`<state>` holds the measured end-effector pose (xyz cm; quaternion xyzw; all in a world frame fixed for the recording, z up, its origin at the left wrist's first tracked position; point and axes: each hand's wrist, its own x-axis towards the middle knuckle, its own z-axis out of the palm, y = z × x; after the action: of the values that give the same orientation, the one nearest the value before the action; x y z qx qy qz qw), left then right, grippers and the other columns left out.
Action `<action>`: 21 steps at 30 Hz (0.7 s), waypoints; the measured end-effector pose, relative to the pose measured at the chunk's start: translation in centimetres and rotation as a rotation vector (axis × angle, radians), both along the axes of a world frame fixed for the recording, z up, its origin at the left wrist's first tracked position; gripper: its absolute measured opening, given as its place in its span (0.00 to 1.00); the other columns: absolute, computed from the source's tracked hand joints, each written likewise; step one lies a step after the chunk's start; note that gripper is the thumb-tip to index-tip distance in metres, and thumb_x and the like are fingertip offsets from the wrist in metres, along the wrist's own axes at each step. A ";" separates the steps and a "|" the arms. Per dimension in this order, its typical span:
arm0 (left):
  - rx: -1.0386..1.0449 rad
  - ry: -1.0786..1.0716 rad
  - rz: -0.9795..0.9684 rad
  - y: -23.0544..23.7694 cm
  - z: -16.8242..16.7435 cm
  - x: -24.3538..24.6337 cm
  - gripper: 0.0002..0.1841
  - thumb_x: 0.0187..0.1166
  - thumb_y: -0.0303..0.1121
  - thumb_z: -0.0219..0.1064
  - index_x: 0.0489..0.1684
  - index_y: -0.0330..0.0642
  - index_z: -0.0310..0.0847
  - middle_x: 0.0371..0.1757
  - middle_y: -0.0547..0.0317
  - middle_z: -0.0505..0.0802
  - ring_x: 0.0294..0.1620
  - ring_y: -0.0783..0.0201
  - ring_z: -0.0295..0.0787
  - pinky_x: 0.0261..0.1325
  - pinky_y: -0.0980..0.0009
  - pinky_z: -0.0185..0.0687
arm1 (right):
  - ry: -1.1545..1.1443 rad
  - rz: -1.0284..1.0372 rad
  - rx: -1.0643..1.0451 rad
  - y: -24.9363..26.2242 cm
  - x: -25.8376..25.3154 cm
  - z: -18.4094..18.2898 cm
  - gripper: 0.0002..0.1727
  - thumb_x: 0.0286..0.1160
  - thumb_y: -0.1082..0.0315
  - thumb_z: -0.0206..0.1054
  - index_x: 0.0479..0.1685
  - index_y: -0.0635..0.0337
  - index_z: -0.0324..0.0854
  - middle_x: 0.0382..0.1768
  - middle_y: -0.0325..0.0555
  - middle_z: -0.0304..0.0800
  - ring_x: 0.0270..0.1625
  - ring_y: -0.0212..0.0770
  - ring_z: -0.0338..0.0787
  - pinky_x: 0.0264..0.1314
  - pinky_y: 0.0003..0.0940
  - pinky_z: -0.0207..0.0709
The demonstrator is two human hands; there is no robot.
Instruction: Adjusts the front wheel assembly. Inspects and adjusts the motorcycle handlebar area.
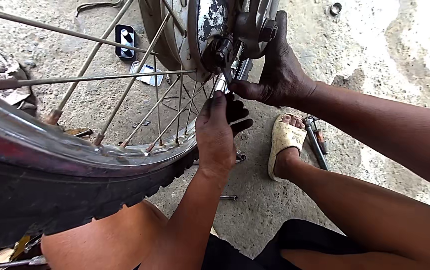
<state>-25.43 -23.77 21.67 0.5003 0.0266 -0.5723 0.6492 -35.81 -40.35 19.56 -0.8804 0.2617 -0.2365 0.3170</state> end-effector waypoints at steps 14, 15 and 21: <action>-0.089 -0.240 0.052 0.0 -0.4 -1.1 0.04 0.86 0.27 0.64 0.52 0.39 0.81 0.39 0.55 0.90 0.34 0.64 0.91 0.40 0.67 0.93 | 0.000 -0.001 -0.006 0.0 -0.1 -0.1 0.67 0.51 0.29 0.78 0.79 0.77 0.53 0.71 0.67 0.73 0.78 0.47 0.77 0.82 0.42 0.73; -0.117 -0.360 0.058 0.1 -0.6 -1.1 0.08 0.81 0.22 0.68 0.53 0.39 0.80 0.43 0.54 0.89 0.38 0.64 0.90 0.43 0.67 0.92 | -0.001 0.003 -0.013 0.1 -0.1 0.0 0.67 0.52 0.30 0.78 0.79 0.78 0.53 0.71 0.67 0.73 0.78 0.47 0.77 0.81 0.42 0.73; -0.024 0.013 0.018 0.2 -0.2 -0.4 0.14 0.89 0.42 0.54 0.58 0.46 0.79 0.45 0.56 0.90 0.42 0.60 0.91 0.45 0.59 0.91 | -0.022 0.011 0.002 0.0 -0.1 -0.1 0.67 0.52 0.30 0.78 0.80 0.78 0.53 0.71 0.68 0.73 0.78 0.48 0.76 0.83 0.43 0.71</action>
<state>-25.82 -23.56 21.44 0.4883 0.0284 -0.5702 0.6600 -35.88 -40.38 19.42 -0.8789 0.2535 -0.2442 0.3219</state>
